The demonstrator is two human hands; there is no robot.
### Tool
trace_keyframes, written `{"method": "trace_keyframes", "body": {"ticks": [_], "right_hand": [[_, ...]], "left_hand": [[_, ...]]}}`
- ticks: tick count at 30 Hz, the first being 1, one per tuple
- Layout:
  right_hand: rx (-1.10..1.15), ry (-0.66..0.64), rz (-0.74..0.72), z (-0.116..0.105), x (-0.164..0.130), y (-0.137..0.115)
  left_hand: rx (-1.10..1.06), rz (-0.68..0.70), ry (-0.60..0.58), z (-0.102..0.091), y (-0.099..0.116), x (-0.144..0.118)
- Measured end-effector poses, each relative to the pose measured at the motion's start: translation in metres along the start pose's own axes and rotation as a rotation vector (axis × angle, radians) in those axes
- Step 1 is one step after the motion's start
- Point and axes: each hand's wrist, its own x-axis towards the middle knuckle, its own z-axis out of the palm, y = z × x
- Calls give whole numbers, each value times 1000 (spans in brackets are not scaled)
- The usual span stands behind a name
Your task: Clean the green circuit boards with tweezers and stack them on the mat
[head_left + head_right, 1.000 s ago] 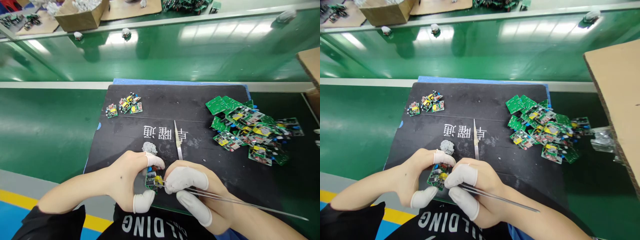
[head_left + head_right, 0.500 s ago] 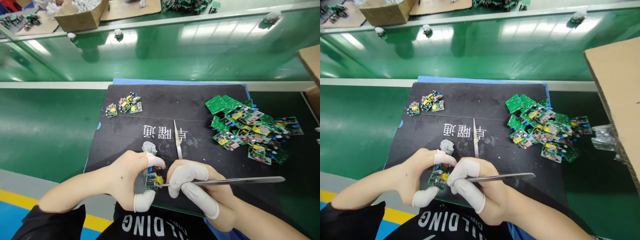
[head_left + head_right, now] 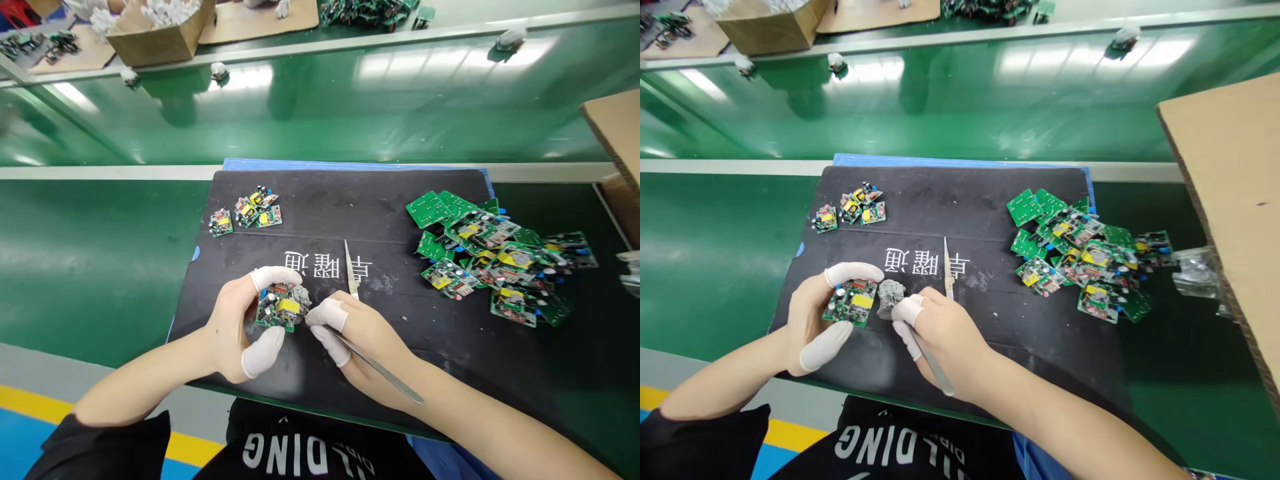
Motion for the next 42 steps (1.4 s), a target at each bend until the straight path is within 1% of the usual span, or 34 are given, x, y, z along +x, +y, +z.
{"method": "trace_keyframes", "body": {"ticks": [2, 5, 7, 8, 10, 13, 15, 18, 20, 27, 32, 39, 42], "right_hand": [[40, 23, 29, -2, -1, -1], [227, 149, 92, -11, -7, -6], [356, 218, 81, -19, -11, -10], [403, 230, 59, -22, -13, -11], [440, 198, 9, -25, -15, -13], [423, 122, -98, -23, -15, -13], [421, 107, -150, -19, -14, -12], [437, 83, -175, -17, -12, -12], [433, 59, -193, -17, -11, -12], [401, 21, -256, -17, -8, -9], [350, -34, -314, -17, -9, -7], [361, -22, -338, -17, -10, -7], [402, 52, -287, -15, -11, -7]], "left_hand": [[39, -9, -5, 3, -2, -3], [133, 39, -5, 8, -3, -7], [203, 95, -19, 10, -3, -7], [231, 121, -37, 11, -2, -6], [264, 168, -77, 12, 0, -4], [261, 202, -131, 11, 3, -2], [235, 179, -172, 10, 4, -2], [194, 130, -248, 9, 5, -3], [190, 125, -282, 8, 4, -4], [228, 118, -311, 9, 5, -5], [205, 69, -340, 9, 9, -3], [205, 30, -382, 8, 8, -1], [198, 22, -379, 8, 9, -2]]}}
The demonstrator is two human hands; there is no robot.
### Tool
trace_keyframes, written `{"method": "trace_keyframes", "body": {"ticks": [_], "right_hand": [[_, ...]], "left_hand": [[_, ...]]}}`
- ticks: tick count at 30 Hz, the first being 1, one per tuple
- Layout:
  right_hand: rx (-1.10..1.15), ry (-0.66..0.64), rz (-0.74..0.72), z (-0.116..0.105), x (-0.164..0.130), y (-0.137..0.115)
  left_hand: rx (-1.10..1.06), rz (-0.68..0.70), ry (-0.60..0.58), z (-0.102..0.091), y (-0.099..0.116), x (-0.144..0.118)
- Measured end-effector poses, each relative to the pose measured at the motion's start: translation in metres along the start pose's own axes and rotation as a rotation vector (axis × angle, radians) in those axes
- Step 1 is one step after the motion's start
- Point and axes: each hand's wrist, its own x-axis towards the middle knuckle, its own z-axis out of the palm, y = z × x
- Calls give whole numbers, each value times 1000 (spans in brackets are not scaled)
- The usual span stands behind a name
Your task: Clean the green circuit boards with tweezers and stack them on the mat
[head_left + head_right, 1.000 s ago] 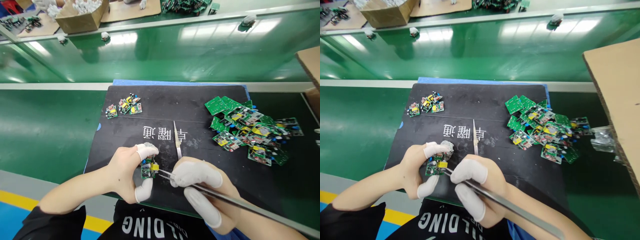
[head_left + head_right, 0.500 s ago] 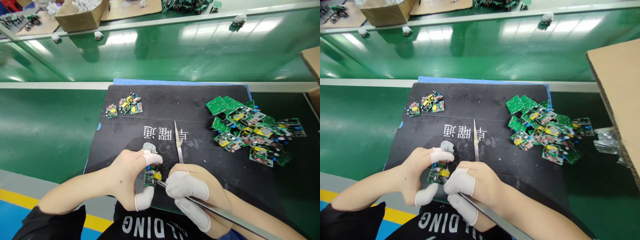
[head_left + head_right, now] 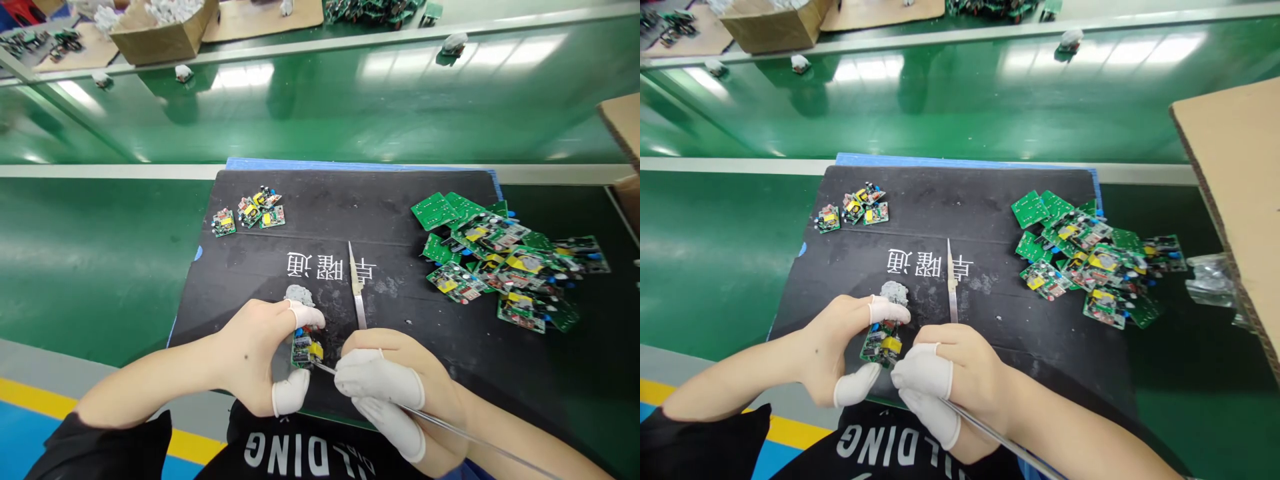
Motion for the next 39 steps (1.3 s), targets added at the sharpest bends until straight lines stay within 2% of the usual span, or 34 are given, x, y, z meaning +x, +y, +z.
{"method": "trace_keyframes", "body": {"ticks": [5, 9, 11, 16, 20, 27, 31, 36, 39], "right_hand": [[13, 125, 121, -2, -5, -2], [-90, 214, 347, -1, -1, 2], [-150, 191, 373, 2, 5, 8], [-254, 4, 429, 11, 16, 21], [-182, 24, 419, 14, 14, 27], [-147, 252, 345, 14, 5, 40], [-138, 197, 360, 14, 7, 41], [-197, 269, 350, 19, 12, 25], [-256, 260, 365, 24, 11, 13]], "left_hand": [[-1, -41, 49, -3, 0, -2], [16, -116, 237, -13, -12, 2], [57, -161, 325, -19, -23, 6], [74, -227, 432, -24, -48, 17], [116, -221, 456, -21, -52, 19], [282, -190, 537, -14, -51, 30], [359, -221, 608, -11, -50, 34], [418, -306, 679, -5, -42, 16], [441, -337, 684, -3, -32, -1]]}}
